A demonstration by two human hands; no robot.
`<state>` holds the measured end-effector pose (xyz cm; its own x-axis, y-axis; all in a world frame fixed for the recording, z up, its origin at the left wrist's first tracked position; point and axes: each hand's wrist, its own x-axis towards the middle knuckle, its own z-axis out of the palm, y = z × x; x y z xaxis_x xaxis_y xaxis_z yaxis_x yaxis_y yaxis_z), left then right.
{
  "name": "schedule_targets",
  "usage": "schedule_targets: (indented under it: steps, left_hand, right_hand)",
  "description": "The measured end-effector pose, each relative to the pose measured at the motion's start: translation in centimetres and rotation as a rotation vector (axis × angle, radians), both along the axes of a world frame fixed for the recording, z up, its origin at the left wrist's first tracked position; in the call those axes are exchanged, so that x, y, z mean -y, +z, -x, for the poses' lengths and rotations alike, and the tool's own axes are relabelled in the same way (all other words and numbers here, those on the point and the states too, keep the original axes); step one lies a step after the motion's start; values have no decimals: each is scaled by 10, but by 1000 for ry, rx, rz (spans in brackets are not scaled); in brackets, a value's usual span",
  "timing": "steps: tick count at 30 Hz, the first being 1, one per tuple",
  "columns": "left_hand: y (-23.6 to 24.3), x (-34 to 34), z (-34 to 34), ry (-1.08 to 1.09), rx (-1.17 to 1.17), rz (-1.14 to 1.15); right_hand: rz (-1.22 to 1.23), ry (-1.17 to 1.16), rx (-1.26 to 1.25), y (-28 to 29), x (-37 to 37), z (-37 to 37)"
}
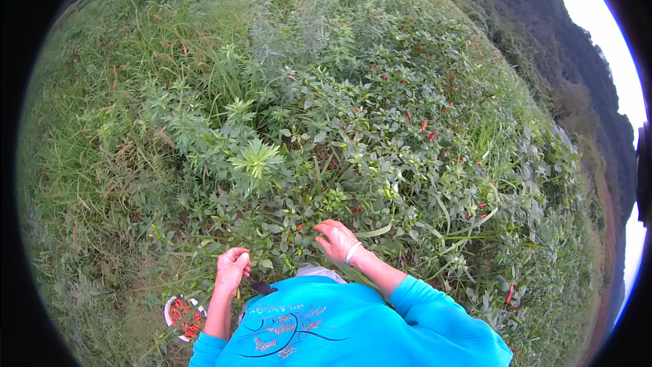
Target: The person picks red chili peppers from plants by hand and places them into a white bowl on the ground. The person moves among the plants, reaches into foliage, and repeatedly adds harvested peppers to the bowl.
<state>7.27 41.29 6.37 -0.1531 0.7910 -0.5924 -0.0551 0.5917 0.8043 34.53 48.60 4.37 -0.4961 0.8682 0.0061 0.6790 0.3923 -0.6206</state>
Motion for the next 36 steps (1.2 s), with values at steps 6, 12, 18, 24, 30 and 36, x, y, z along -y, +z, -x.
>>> schedule_targets:
  steps: [6, 12, 18, 24, 30, 36]
  left_hand:
    - [22, 25, 79, 270, -114, -132]
    - [32, 89, 156, 570, -197, -173]
    - [22, 139, 179, 546, -467, -42]
    - [19, 138, 173, 517, -494, 16]
    - [21, 117, 162, 431, -518, -9]
    - [27, 138, 170, 392, -573, 71]
  right_hand:
    - [129, 196, -76, 40, -15, 35]
    - [210, 433, 32, 56, -11, 80]
    - [235, 608, 101, 57, 3, 110]
    - [254, 644, 103, 51, 7, 101]
    - [273, 560, 99, 41, 0, 70]
    - [322, 579, 159, 37, -12, 52]
